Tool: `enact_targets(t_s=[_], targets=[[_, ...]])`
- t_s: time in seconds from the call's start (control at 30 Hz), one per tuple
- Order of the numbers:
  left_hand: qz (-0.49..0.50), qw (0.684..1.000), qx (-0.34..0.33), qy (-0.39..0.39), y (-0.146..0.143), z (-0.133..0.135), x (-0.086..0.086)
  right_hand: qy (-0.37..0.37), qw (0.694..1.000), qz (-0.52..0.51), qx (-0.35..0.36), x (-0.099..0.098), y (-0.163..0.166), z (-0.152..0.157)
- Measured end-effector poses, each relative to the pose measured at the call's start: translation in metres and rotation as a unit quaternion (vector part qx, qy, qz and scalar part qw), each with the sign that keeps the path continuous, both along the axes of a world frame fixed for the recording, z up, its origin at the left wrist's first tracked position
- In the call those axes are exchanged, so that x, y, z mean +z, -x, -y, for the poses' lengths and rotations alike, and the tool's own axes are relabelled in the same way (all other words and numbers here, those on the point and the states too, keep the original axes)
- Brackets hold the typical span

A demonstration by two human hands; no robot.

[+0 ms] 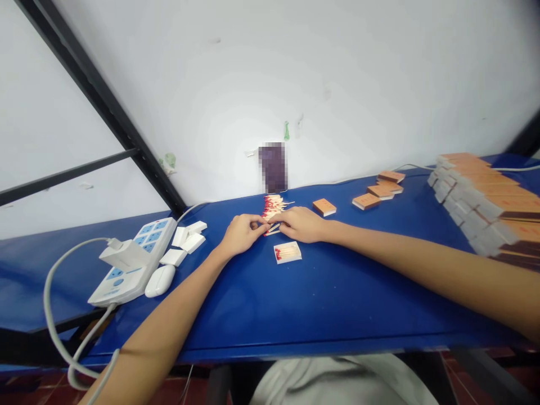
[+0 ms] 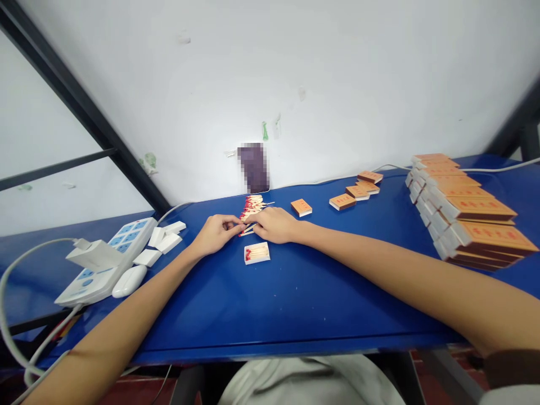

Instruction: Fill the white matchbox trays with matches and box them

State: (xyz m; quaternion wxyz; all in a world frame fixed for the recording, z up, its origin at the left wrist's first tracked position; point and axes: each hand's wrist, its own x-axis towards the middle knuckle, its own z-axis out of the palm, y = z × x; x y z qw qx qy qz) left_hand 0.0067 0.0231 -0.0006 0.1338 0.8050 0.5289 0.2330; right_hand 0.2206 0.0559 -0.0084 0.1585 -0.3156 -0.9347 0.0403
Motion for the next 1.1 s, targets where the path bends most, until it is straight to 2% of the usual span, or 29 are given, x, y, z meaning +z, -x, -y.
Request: enact_targets(t_s=[0.23,0.5,0.63,0.83,1.1], targets=[[0.004,1.0,0.011,0.027,-0.0006,-0.0019,-0.001,0.003,1.0,-0.009,0.01,0.0007,-0.0006,0.0002],[0.013,0.998,-0.025,0.056,0.004,-0.0018,0.0032,-0.005,1.0,-0.015,-0.001,-0.0002,-0.0001,0.0005],[0.022,0.997,-0.043,0.053,0.0061,-0.0017,0.0027,-0.005,0.999,-0.044,0.008,0.0004,-0.0007,0.0019],[0.012,0.999,-0.024,0.039,0.0044,0.0001,0.0029,-0.019,0.995,-0.094,0.012,0.0018,-0.001,0.004],[0.013,0.999,-0.034,0.04,0.0052,0.0013,0.0039,-0.002,0.994,-0.097,0.044,-0.002,-0.0009,0.0004]])
